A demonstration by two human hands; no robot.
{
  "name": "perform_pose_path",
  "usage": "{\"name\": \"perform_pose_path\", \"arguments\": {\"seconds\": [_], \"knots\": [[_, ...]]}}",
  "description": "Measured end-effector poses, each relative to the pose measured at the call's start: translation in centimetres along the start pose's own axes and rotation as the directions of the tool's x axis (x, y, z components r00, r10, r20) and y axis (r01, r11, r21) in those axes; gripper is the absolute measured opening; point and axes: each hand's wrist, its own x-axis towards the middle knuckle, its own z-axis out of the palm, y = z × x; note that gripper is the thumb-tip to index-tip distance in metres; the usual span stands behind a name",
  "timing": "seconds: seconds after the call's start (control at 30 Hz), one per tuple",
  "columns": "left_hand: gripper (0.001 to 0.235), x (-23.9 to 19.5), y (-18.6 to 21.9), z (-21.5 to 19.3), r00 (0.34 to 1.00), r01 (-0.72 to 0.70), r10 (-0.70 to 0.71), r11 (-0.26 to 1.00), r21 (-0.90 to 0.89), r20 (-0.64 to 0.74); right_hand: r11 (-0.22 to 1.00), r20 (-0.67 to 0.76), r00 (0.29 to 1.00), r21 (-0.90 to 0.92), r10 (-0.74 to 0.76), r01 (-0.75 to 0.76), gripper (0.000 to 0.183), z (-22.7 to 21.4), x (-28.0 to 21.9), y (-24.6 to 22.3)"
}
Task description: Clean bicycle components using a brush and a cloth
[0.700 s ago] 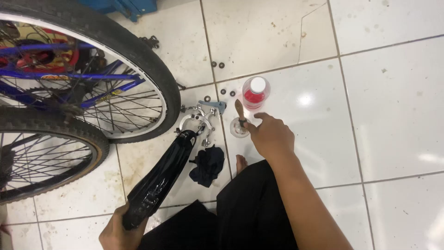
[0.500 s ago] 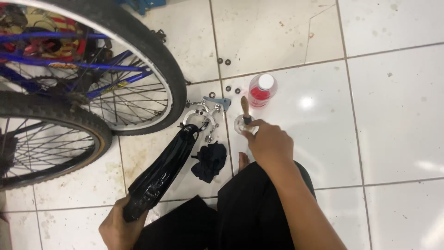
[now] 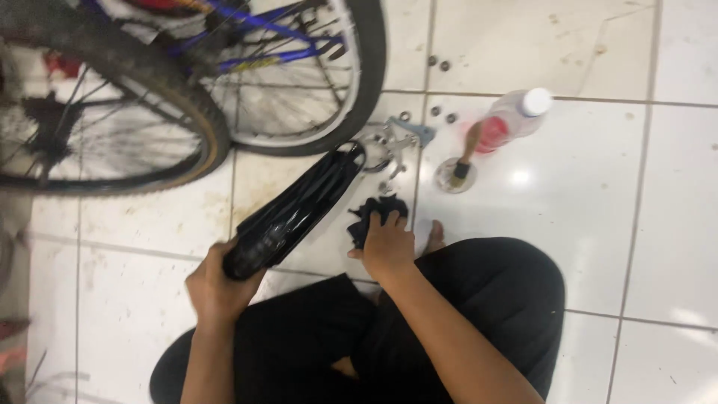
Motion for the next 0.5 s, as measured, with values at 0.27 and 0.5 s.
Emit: {"name": "perform_pose_path", "arguments": {"seconds": [0.27, 0.5], "knots": [[0.059, -1.2, -0.7, -2.1, 1.000, 0.021, -0.021, 1.000, -0.008, -0.009, 0.979, -0.157, 0.974, -0.144, -0.165, 0.143, 0.053, 3.9, 2.1, -0.3], [0.054, -0.6, -1.4, -2.7, 0.970, -0.238, 0.242, 0.965, 0.106, -0.028, 0.987, -0.150, 0.977, 0.034, -0.152, 0.159, 0.065, -7.9, -14.7, -6.5]]}}
